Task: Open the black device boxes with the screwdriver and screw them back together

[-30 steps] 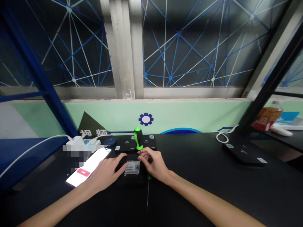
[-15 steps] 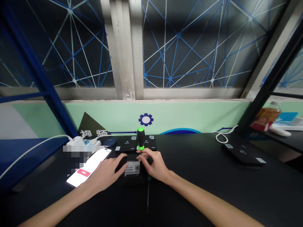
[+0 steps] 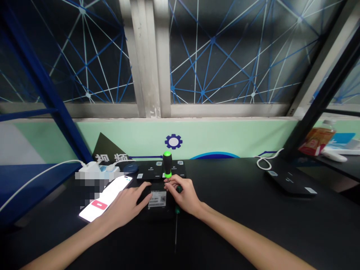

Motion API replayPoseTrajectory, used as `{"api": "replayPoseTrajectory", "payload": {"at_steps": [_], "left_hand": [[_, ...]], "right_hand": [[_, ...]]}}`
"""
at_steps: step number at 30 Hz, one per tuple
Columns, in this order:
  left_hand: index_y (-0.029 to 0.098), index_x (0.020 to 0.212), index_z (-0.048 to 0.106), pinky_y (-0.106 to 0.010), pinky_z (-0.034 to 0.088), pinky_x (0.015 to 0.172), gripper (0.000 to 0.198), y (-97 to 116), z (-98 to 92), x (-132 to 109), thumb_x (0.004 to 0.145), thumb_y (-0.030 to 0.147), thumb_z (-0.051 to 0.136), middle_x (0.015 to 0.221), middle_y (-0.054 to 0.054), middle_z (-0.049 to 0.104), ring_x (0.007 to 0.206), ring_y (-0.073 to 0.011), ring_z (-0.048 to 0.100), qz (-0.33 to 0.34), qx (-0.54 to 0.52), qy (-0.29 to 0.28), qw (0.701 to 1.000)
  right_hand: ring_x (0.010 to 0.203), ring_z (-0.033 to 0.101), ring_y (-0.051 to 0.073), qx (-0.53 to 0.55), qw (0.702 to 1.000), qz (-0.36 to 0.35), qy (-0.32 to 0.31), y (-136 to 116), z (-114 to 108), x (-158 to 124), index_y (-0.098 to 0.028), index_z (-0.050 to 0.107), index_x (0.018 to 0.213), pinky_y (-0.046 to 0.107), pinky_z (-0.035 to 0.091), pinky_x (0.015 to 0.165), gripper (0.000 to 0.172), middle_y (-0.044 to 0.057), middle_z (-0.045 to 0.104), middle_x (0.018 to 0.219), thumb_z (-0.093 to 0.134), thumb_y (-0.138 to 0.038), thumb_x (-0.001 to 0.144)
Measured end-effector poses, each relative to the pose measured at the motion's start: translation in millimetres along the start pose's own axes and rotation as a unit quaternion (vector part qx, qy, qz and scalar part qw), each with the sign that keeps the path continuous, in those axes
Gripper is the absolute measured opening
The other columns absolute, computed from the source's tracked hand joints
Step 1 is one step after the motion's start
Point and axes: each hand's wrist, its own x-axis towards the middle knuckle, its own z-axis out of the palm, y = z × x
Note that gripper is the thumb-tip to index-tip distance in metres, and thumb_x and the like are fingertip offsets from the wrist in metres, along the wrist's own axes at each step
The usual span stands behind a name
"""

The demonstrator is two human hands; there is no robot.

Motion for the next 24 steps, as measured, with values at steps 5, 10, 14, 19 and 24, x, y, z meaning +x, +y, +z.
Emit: {"api": "replayPoseTrajectory", "payload": {"at_steps": [5,10,14,19,24], "left_hand": [[0.02,0.133,0.051,-0.035,0.047,0.067,0.049,0,0.0,1,0.103,0.052,0.027,0.085,-0.007,0.073,0.075,-0.0289,0.07,-0.002,0.002,-0.006,1.0],[0.02,0.131,0.052,-0.035,0.047,0.066,0.047,1,-3.6,0,0.103,0.05,0.029,0.083,-0.006,0.073,0.074,-0.0293,0.071,-0.002,-0.01,-0.008,1.0],[0.019,0.13,0.053,-0.034,0.047,0.065,0.048,3,-5.5,-1,0.103,0.05,0.028,0.081,-0.007,0.073,0.071,-0.028,0.07,-0.003,-0.018,-0.01,1.0],[0.02,0.132,0.052,-0.034,0.048,0.068,0.048,-1,-2.4,-1,0.103,0.05,0.029,0.084,-0.007,0.073,0.074,-0.0269,0.07,-0.001,-0.032,-0.004,0.999],[0.019,0.132,0.052,-0.035,0.047,0.065,0.049,-2,-2.3,-1,0.103,0.05,0.03,0.084,-0.007,0.073,0.073,-0.0279,0.069,-0.001,-0.032,-0.006,0.999]], "right_hand": [[0.069,0.072,0.019,0.023,1.0,0.018,0.007,2,0,2,-0.02,0.067,0.09,0.029,0.058,0.067,0.013,0.004,0.076,0.079,0.065,-0.033,0.093],[0.063,0.068,0.018,0.068,0.995,0.041,0.052,2,2,4,-0.019,0.064,0.078,0.028,0.056,0.061,0.022,0.004,0.073,0.073,0.073,-0.038,0.086],[0.066,0.067,0.017,0.116,0.987,0.066,0.091,-3,-3,7,-0.019,0.062,0.083,0.027,0.054,0.062,0.026,0.004,0.071,0.074,0.065,-0.043,0.092],[0.046,0.056,0.013,0.13,0.979,0.114,0.108,-12,-18,10,-0.02,0.053,0.071,0.024,0.047,0.051,0.039,-0.001,0.061,0.051,0.058,-0.049,0.095],[0.04,0.036,0.01,-0.018,0.98,0.195,0.047,-15,-44,-8,-0.02,0.046,0.06,0.023,0.027,0.043,0.045,-0.005,0.044,0.042,0.052,-0.048,0.095]]}}
